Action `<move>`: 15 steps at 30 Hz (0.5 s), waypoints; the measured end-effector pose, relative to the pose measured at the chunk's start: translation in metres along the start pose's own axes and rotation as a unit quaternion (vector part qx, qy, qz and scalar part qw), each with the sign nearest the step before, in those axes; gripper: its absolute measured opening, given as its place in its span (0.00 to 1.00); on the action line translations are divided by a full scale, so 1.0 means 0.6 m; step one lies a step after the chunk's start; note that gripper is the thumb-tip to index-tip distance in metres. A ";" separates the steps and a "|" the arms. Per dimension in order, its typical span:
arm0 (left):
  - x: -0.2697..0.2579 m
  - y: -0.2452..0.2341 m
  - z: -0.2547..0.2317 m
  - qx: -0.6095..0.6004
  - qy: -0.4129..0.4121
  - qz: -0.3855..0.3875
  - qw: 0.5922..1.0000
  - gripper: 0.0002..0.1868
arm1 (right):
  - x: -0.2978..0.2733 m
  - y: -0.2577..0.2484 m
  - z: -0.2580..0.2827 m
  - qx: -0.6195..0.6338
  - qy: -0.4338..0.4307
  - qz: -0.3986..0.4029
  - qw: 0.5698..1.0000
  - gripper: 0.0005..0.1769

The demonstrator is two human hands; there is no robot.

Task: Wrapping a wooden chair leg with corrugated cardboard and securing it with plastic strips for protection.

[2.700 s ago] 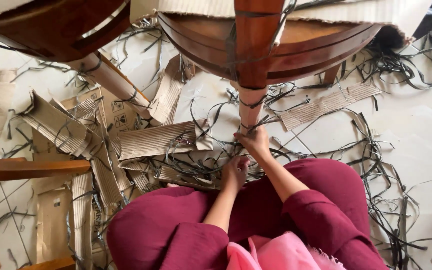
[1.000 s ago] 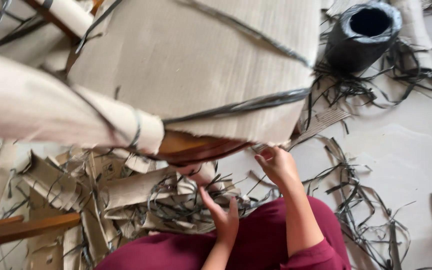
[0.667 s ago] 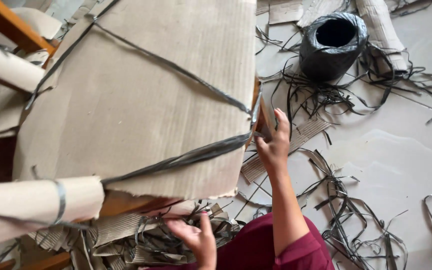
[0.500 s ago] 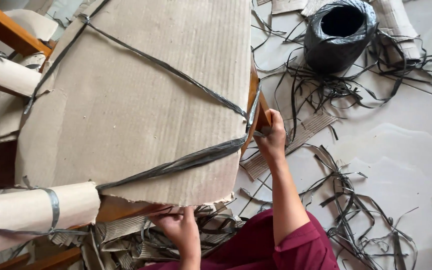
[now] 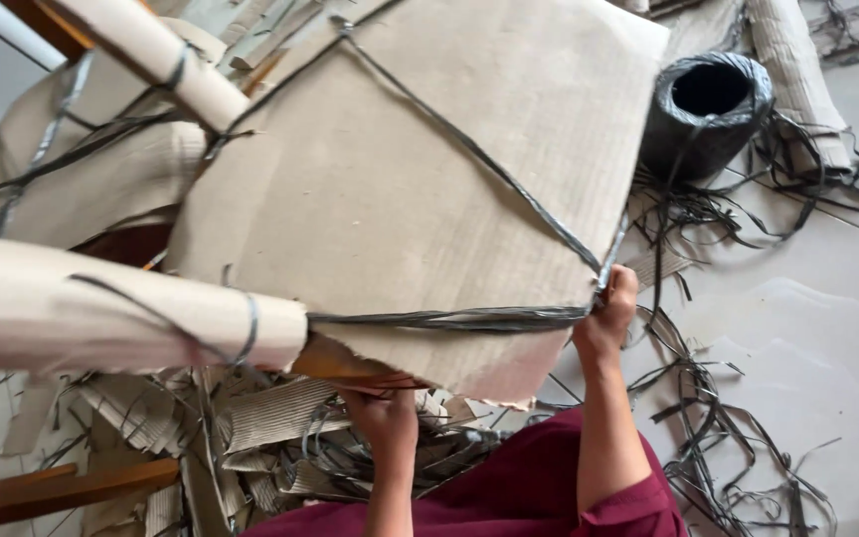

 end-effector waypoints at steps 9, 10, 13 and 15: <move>-0.014 -0.043 -0.077 -0.134 0.051 0.078 0.987 0.49 | -0.066 -0.033 -0.044 -0.006 -0.153 -0.051 0.987 0.22; -0.017 -0.048 -0.084 -0.136 0.050 0.076 0.987 0.49 | -0.072 -0.036 -0.031 -0.006 -0.155 -0.049 0.987 0.22; -0.029 -0.053 -0.087 -0.125 0.030 0.087 0.988 0.45 | -0.093 -0.051 -0.012 -0.025 -0.103 -0.053 0.993 0.18; -0.033 -0.049 -0.079 -0.134 0.055 0.080 0.986 0.44 | -0.098 -0.060 -0.002 -0.073 -0.128 -0.068 0.987 0.25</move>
Point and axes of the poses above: each hand's wrist, its own x-axis towards the middle knuckle, its own y-axis out of the palm, z = x × y, the point moved 3 cm from there along x, towards the middle knuckle, and after that the axes turned 10 degrees about z, right-handed, at the moved point
